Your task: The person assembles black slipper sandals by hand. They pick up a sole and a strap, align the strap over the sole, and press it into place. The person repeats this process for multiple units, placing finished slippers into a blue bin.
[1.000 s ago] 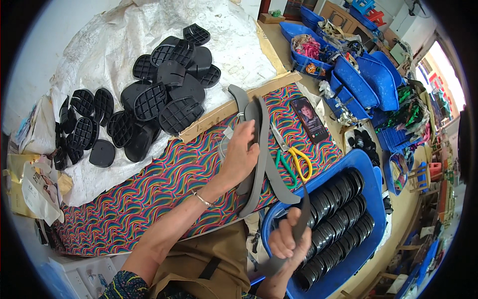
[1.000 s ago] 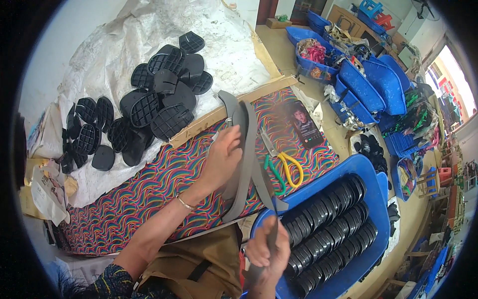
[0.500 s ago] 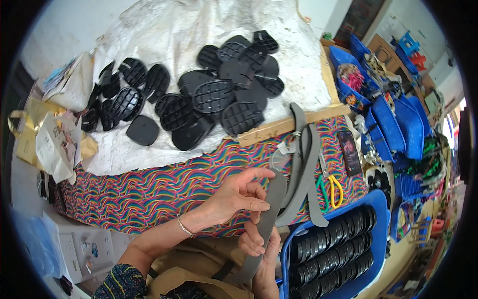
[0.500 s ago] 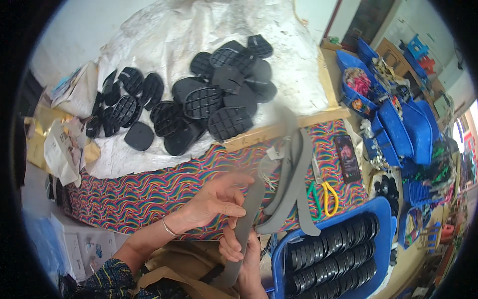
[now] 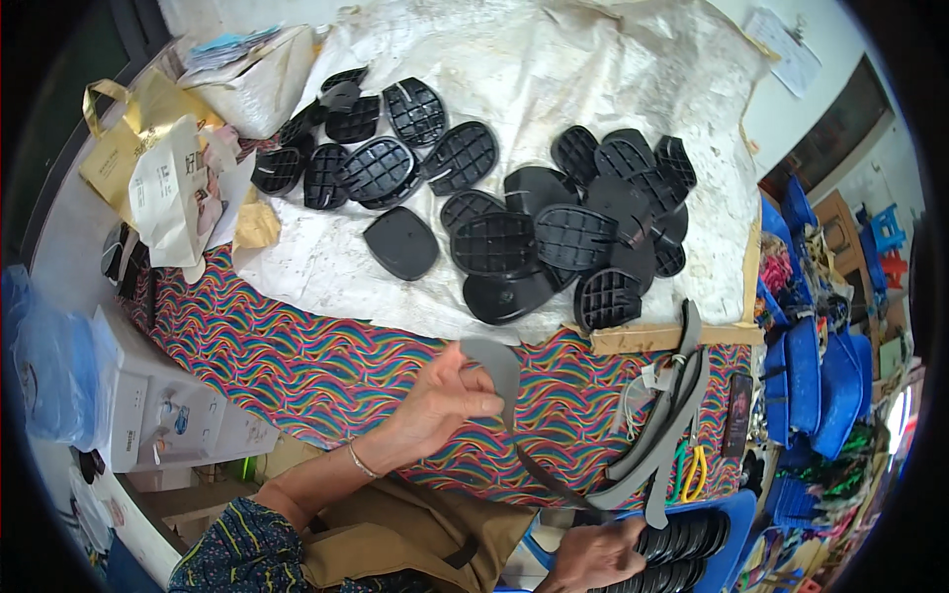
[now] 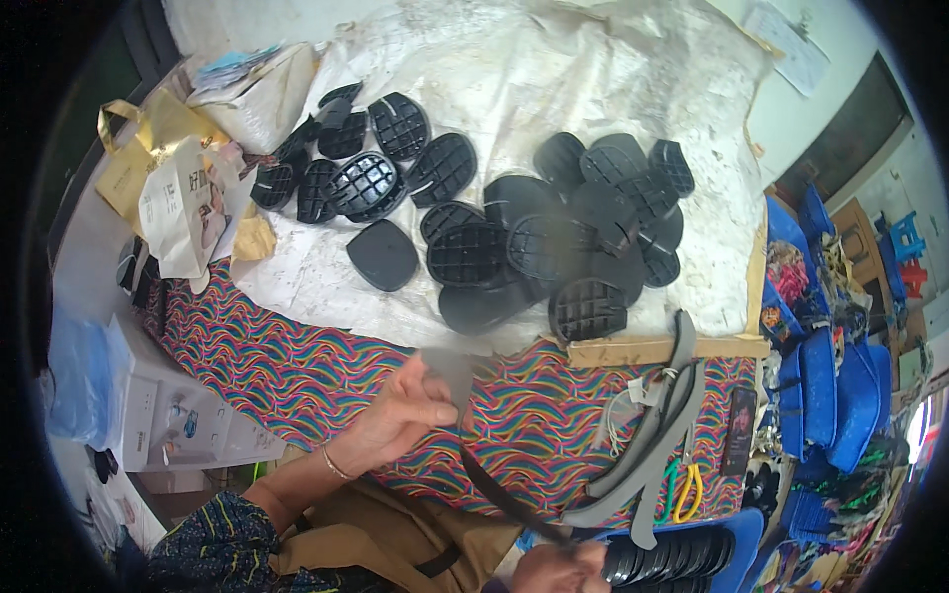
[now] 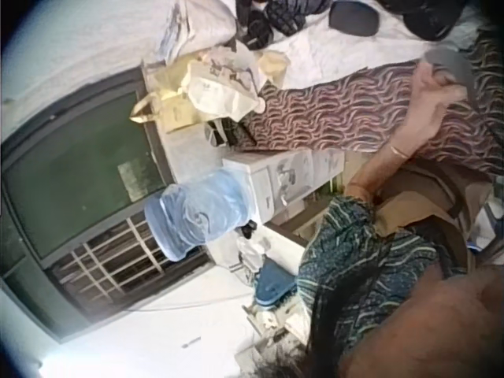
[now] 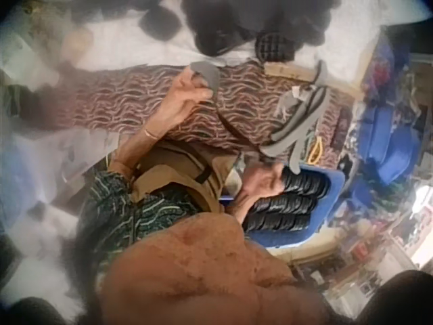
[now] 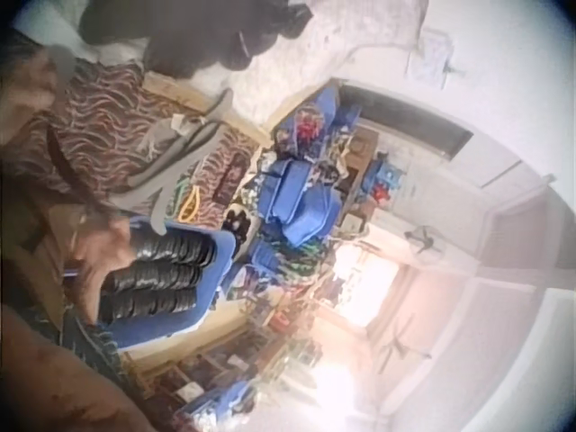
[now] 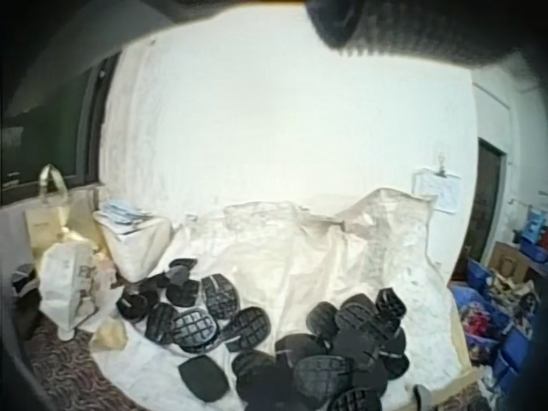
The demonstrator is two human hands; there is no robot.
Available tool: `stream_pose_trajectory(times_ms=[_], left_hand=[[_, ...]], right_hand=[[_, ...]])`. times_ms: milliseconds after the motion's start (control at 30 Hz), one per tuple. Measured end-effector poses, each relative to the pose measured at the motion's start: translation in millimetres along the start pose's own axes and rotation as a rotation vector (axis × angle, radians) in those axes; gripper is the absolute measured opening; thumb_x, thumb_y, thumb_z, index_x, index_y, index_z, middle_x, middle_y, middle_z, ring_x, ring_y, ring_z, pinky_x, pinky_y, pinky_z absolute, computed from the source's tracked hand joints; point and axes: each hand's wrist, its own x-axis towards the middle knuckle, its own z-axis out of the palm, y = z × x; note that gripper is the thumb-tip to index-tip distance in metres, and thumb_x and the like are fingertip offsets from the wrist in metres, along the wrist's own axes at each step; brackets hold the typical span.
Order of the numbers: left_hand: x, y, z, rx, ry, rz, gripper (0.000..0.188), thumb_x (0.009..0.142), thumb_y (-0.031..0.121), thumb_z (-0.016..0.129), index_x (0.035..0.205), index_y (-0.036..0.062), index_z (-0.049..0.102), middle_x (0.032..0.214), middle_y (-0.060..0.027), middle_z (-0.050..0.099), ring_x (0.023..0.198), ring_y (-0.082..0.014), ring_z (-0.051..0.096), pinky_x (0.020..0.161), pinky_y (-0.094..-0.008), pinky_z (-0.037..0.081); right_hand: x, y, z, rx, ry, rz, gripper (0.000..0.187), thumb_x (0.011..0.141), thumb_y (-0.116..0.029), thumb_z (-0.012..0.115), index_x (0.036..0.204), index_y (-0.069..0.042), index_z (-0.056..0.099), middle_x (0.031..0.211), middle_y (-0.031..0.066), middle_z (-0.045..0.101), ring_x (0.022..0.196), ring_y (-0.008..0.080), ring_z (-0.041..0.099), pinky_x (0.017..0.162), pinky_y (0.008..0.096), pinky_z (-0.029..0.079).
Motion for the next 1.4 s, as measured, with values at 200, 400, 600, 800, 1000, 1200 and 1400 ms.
stream_pose_trajectory(times_ms=[200,400,600,800,1000,1200,1400], left_hand=[[-34.9,-10.9,-23.5,-0.317,-0.061,-0.196,0.01,0.09,0.001,0.064,0.097,0.0028,0.059,0.09,-0.0145,0.069,0.088,-0.026,0.068,0.084,-0.0403,0.053],[-43.0,5.0,-39.6,0.362,-0.222,-0.178,0.018,0.087,-0.006,0.068,0.101,0.0019,0.06,0.099,-0.006,0.065,0.09,-0.0145,0.064,0.079,-0.0281,0.053],[9.6,61.0,-40.8,0.849,-0.079,0.102,0.034,0.085,-0.001,0.071,0.116,0.0031,0.059,0.113,-0.0037,0.06,0.101,-0.0124,0.06,0.088,-0.0285,0.049],[99.3,72.8,-33.7,1.369,-0.008,0.538,0.058,0.08,0.013,0.079,0.132,0.0039,0.054,0.121,-0.0071,0.059,0.116,-0.0183,0.054,0.094,-0.0321,0.044],[154.6,59.3,-25.2,1.603,-0.103,0.621,0.08,0.076,0.022,0.083,0.143,0.0038,0.042,0.137,-0.0176,0.048,0.126,-0.0305,0.049,0.108,-0.0375,0.037],[165.6,60.0,-27.2,1.652,-0.083,0.524,0.081,0.073,0.025,0.086,0.14,0.0035,0.047,0.128,-0.0178,0.055,0.122,-0.0308,0.052,0.105,-0.0385,0.04],[157.7,53.1,-16.1,1.634,0.011,0.546,0.073,0.073,0.023,0.085,0.134,0.003,0.051,0.13,-0.0155,0.057,0.122,-0.0284,0.053,0.105,-0.0373,0.04]], right_hand=[[31.1,13.1,49.5,-0.163,-0.117,-0.309,0.038,0.087,0.001,0.059,0.124,0.003,0.052,0.091,0.0173,0.066,0.057,0.0259,0.064,0.053,0.0399,0.047],[73.1,-0.3,35.5,-0.475,-0.51,-0.471,0.022,0.088,-0.018,0.067,0.07,-0.007,0.06,0.053,0.0001,0.037,0.055,0.0122,0.039,0.055,0.0285,0.027],[47.3,-28.3,102.6,-0.088,-0.701,-0.284,0.006,0.081,-0.002,0.068,0.084,-0.007,0.066,0.099,0.0001,0.051,0.079,0.0203,0.047,0.069,0.0346,0.039],[37.2,-42.2,123.0,0.125,-0.955,-0.247,0.011,0.081,0.001,0.073,0.089,-0.006,0.074,0.118,-0.0019,0.061,0.097,0.0237,0.057,0.071,0.0377,0.045],[38.0,-60.0,83.2,0.274,-1.028,-0.304,0.01,0.087,0.0,0.069,0.078,-0.004,0.072,0.112,0.0025,0.065,0.084,0.0253,0.058,0.065,0.0371,0.044],[50.0,-62.4,72.9,0.332,-1.045,-0.304,0.02,0.093,-0.005,0.064,0.075,-0.004,0.071,0.108,0.0112,0.07,0.08,0.0245,0.057,0.064,0.0365,0.045],[59.9,-25.5,35.0,0.518,-0.758,-0.052,0.023,0.091,-0.02,0.06,0.079,-0.001,0.061,0.068,0.0096,0.061,0.053,0.0161,0.051,0.049,0.0329,0.037]])
